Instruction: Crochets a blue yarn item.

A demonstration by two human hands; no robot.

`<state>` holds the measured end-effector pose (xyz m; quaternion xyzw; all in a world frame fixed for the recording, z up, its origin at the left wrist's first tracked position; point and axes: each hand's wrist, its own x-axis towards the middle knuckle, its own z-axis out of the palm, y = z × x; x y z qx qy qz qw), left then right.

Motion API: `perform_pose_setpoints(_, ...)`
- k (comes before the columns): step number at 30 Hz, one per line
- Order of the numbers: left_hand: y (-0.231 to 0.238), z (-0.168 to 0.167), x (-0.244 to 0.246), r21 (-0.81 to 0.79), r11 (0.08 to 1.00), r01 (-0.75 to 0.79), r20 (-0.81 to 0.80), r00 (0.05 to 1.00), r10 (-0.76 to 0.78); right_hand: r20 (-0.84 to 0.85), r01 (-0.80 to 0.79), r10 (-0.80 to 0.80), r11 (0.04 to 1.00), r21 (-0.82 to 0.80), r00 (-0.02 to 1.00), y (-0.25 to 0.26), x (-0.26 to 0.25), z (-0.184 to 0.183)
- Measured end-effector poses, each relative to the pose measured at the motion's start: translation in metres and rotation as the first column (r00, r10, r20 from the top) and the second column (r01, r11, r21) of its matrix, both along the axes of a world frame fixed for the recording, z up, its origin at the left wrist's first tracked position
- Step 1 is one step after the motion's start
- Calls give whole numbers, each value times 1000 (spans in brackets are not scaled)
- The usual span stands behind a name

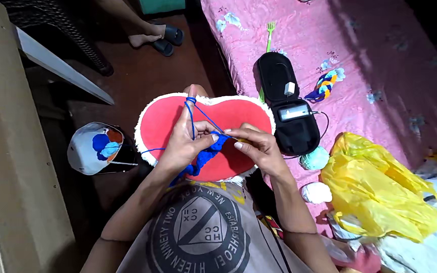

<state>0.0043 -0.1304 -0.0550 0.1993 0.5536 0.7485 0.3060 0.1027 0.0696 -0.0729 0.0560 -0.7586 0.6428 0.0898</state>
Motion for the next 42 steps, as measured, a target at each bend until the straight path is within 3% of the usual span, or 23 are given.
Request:
perform_pose_setpoints(4, 1, 2, 3, -35, 998, -42, -63, 997, 40, -80, -70, 109, 923, 379, 991, 23, -4, 16)
perform_pose_setpoints(9, 3, 1, 8, -91, 991, -103, -234, 969, 79, -118, -14, 166, 633, 774, 979, 27, -5, 50)
perform_pose_setpoints(13, 3, 1, 10, -128, 978, -162, -365, 925, 106, -159, 75, 147, 461, 884, 976, 15, -3, 64)
perform_pose_setpoints(21, 3, -4, 17, -99, 964, -245, -502, 849, 165, -190, 183, -12, 346, 920, 982, -11, 10, 61)
perform_pose_setpoints(29, 12, -12, 24, -60, 941, -334, -404, 870, 283, -260, 362, -291, 390, 847, 921, -47, 20, 29)
perform_pose_setpoints(32, 16, -15, 24, -23, 922, -386, -413, 843, 343, -239, 404, -360, 510, 759, 902, -56, 16, 21)
perform_pose_setpoints(34, 18, -18, 27, 18, 926, -377, -405, 844, 352, -131, 374, -376, 701, 607, 917, -57, 10, 16)
perform_pose_setpoints(36, 18, -19, 30, 45, 937, -345, -359, 870, 338, 37, 312, -338, 902, 297, 941, -54, 2, 12)
perform_pose_setpoints(38, 15, -15, 27, 67, 946, -317, -295, 899, 322, 102, 275, -275, 961, 12, 956, -52, -5, 10)
perform_pose_setpoints(39, 13, -12, 24, 69, 952, -297, -259, 916, 305, 77, 261, -257, 964, -47, 963, -52, -7, 9)
perform_pose_setpoints(40, 10, -9, 21, 59, 958, -280, -233, 929, 286, 13, 257, -257, 966, -33, 966, -50, -7, 6)
perform_pose_setpoints(42, 5, -4, 16, 29, 969, -244, -219, 945, 244, -167, 314, -287, 935, 164, 943, -45, -6, -2)
